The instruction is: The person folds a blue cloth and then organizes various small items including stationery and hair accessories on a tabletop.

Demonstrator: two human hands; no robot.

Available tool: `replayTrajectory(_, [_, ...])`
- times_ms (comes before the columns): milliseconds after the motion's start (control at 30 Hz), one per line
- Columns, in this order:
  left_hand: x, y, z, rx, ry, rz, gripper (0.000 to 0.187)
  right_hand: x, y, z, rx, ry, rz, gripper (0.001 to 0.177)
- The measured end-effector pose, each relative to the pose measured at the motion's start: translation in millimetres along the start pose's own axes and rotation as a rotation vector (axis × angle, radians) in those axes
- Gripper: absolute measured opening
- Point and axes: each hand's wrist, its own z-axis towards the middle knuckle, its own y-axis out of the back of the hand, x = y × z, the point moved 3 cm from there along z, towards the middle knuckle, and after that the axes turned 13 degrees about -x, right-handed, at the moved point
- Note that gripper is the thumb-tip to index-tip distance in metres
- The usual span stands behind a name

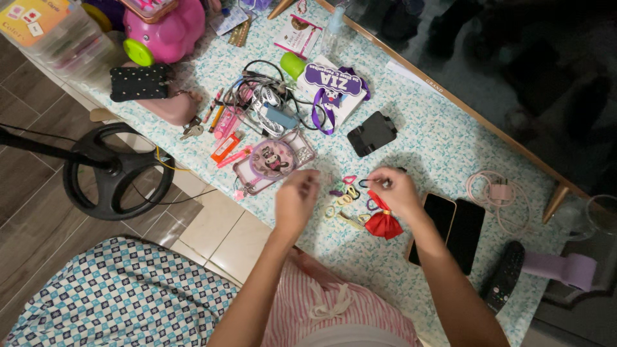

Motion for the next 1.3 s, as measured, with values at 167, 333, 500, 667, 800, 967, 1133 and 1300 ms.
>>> replayTrajectory(167, [9, -49, -1, 0.219, 0.077, -0.258, 0.025, 41, -1, 1, 0.088, -0.089, 0.123, 0.013])
replayTrajectory(333, [42, -49, 2, 0.236, 0.317, -0.587, 0.019, 56, -12, 3, 0.185, -0.162, 0.363, 0.016])
replayTrajectory(500, [38, 19, 9, -0.037, 0.263, -0.058, 0.015, 34, -9, -7, 0.098, 0.134, -0.175, 0.012])
replayTrajectory(667, [8, 38, 3, -0.183, -0.016, 0.172, 0.013, 27, -22, -23, -0.067, 0.364, -0.367, 0.014])
replayTrajectory(800, [11, 29, 0, -0.143, -0.063, 0.082, 0.014, 29, -23, -23, -0.054, 0.362, -0.455, 0.012])
replayTrajectory(967, [26, 14, -11, -0.030, 0.035, -0.001, 0.016, 39, -7, -21, -0.122, 0.450, -0.451, 0.012])
replayTrajectory(1133, [39, -10, -33, 0.212, -0.028, 0.126, 0.015, 12, 3, -23, -0.014, -0.030, -0.003, 0.008])
replayTrajectory(1300, [44, -20, -55, 0.238, -0.249, 0.270, 0.012, -2, -8, -17, 0.040, -0.212, 0.291, 0.017])
